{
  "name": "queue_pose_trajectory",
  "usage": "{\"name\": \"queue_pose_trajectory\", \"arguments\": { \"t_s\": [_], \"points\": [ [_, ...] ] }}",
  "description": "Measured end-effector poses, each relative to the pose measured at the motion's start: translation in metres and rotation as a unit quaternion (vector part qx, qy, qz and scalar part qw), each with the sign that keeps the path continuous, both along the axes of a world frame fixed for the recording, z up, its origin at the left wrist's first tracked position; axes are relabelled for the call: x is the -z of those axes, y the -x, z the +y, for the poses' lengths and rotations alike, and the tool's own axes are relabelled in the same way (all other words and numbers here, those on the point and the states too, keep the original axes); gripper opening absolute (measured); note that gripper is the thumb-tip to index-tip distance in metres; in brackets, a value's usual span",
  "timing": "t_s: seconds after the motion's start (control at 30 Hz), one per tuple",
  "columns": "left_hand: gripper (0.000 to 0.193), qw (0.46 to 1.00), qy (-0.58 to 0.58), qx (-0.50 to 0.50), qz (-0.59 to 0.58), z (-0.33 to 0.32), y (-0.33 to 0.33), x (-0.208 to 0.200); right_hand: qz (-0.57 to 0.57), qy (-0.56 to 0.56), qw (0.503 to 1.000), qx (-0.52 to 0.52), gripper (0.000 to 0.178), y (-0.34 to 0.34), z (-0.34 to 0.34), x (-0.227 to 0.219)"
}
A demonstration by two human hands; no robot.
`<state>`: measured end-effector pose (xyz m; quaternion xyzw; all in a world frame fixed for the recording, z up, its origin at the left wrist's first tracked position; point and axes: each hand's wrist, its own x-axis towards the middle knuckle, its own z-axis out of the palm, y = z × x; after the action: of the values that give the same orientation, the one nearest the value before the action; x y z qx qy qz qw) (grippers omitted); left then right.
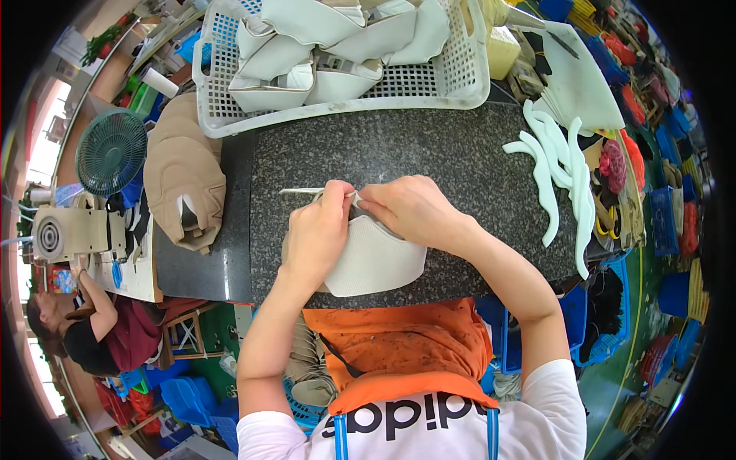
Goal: The person assembles shoe uppers by inserting foam padding strips into collar linings and fitting the assembled linings into the shoe uppers by hand.
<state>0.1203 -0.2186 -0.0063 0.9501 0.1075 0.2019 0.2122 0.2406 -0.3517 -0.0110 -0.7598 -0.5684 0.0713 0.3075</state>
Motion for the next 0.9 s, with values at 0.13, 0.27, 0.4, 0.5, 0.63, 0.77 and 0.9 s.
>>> {"name": "queue_pose_trajectory", "arguments": {
  "t_s": [0.13, 0.27, 0.4, 0.5, 0.63, 0.77, 0.9],
  "points": [
    [0.015, 0.998, -0.060, -0.020, -0.009, 0.002, 0.002, -0.011, 0.018, -0.008, 0.999, 0.049, 0.020, 0.004, -0.003, 0.004],
    [0.027, 0.932, 0.041, 0.043, -0.357, -0.007, 0.023, -0.021, 0.121, -0.008, 0.970, 0.208, 0.045, -0.014, -0.030, -0.013],
    [0.030, 0.981, 0.172, 0.067, 0.066, -0.052, 0.061, 0.001, 0.152, -0.082, 0.955, 0.241, 0.049, 0.012, -0.023, -0.027],
    [0.044, 0.854, 0.518, -0.035, 0.038, -0.053, 0.064, 0.025, -0.269, -0.116, 0.955, 0.051, 0.034, 0.024, -0.022, -0.029],
    [0.046, 0.846, 0.531, 0.004, 0.051, -0.051, 0.076, 0.029, -0.245, -0.170, 0.950, -0.098, 0.021, 0.015, -0.040, 0.014],
    [0.039, 0.910, 0.408, 0.065, -0.045, -0.072, 0.061, 0.022, 0.093, -0.118, 0.975, 0.161, 0.040, 0.042, -0.027, -0.038],
    [0.034, 0.757, 0.613, 0.056, -0.218, -0.079, 0.037, 0.021, -0.107, -0.104, 0.985, 0.091, 0.065, 0.052, -0.012, -0.064]
  ]
}}
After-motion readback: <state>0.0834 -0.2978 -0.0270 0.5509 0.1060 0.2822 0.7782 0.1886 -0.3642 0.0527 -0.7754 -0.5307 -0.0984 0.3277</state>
